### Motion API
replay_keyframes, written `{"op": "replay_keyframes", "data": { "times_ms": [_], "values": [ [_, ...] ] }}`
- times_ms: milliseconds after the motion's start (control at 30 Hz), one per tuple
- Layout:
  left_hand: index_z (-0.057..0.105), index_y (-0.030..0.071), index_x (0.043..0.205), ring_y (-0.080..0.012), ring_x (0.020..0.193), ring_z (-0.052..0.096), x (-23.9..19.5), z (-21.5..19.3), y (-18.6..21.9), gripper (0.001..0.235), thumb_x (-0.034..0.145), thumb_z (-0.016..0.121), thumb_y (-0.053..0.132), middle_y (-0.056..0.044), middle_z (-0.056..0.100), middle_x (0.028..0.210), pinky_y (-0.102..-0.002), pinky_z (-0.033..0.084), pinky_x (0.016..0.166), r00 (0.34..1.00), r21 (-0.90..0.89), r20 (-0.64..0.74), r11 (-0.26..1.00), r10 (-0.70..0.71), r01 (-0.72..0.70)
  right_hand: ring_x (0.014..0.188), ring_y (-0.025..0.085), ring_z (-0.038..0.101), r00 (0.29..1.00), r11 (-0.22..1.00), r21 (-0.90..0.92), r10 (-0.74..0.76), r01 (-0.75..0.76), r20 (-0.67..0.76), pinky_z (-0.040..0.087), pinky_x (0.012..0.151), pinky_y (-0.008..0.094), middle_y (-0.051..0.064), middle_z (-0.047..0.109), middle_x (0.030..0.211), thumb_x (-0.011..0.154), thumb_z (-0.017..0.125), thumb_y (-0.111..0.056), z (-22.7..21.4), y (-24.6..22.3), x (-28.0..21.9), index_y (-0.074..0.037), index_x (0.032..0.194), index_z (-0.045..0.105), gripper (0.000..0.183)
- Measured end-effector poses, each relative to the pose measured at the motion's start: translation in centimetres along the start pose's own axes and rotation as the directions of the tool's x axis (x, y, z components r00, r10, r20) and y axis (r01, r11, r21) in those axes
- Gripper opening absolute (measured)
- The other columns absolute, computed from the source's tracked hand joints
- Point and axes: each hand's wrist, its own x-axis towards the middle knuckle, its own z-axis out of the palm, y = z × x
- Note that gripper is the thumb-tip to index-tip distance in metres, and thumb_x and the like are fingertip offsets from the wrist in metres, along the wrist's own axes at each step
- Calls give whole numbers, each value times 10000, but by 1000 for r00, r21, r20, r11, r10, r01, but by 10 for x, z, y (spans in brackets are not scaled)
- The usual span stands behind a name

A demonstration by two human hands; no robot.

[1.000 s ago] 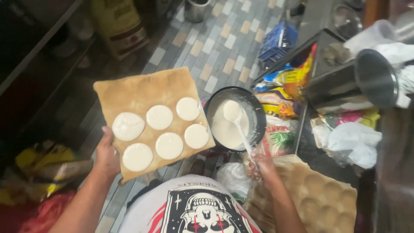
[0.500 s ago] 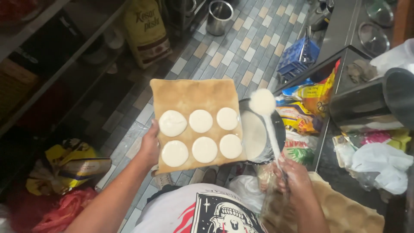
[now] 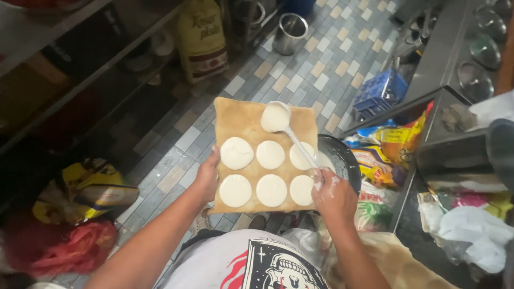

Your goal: Pouring batter into idli molds, stacking the trays, and placing them in a steamer.

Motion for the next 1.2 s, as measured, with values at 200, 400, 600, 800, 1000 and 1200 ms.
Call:
{"op": "replay_keyframes", "data": {
  "times_ms": [200, 400, 600, 800, 1000, 1200],
  "values": [
    [486, 42, 1460, -337, 1267, 615, -7, 0, 3, 690, 1024, 320, 550, -177, 610, 1416, -468, 504, 1071, 999, -16, -52, 1000, -3, 2, 717, 419, 695, 981, 977, -146, -172, 158, -88, 548, 643, 546, 142, 747, 841, 950, 633, -313, 2, -10, 3, -164, 1041, 765, 219],
    [498, 13, 1455, -307, 1274, 615, -11, -8, 7, 700, 1040, 336, 552, -172, 610, 1423, -448, 507, 1076, 997, 13, -55, 999, 48, -47, 688, 395, 689, 959, 964, -143, -244, 224, -141, 548, 621, 520, 112, 744, 842, 948, 641, -289, 8, -8, 3, -173, 1069, 768, 210],
    [493, 29, 1456, -312, 1268, 617, -9, -11, 5, 696, 1032, 324, 555, -171, 614, 1414, -451, 495, 1082, 998, -16, -17, 998, 58, -58, 689, 382, 691, 960, 965, -151, -237, 215, -147, 546, 620, 515, 92, 745, 851, 936, 655, -273, 6, -11, 7, -188, 1084, 774, 208],
    [492, 47, 1458, -312, 1274, 613, -6, -14, 3, 690, 1029, 325, 560, -164, 607, 1426, -454, 490, 1086, 998, -32, -4, 998, 55, -55, 706, 376, 694, 955, 966, -141, -238, 215, -178, 546, 625, 515, 83, 750, 862, 927, 656, -272, 1, -11, 8, -197, 1088, 779, 216],
    [488, 38, 1468, -322, 1266, 614, -7, -12, 4, 706, 1026, 335, 567, -173, 605, 1425, -460, 499, 1077, 999, -19, -4, 999, 46, -46, 744, 384, 697, 952, 970, -121, -233, 212, -198, 554, 650, 506, 118, 745, 887, 954, 652, -292, -1, -8, 12, -176, 1092, 773, 217],
    [464, 45, 1474, -337, 1287, 603, -12, -9, 6, 713, 1016, 323, 573, -177, 585, 1447, -482, 494, 1090, 997, -46, 48, 998, 53, -51, 583, 252, 559, 958, 836, 492, 127, -243, 257, 418, 498, 384, 103, 641, 722, 979, 646, -333, 9, 33, 39, -103, 1056, 736, 259]
  ]
}}
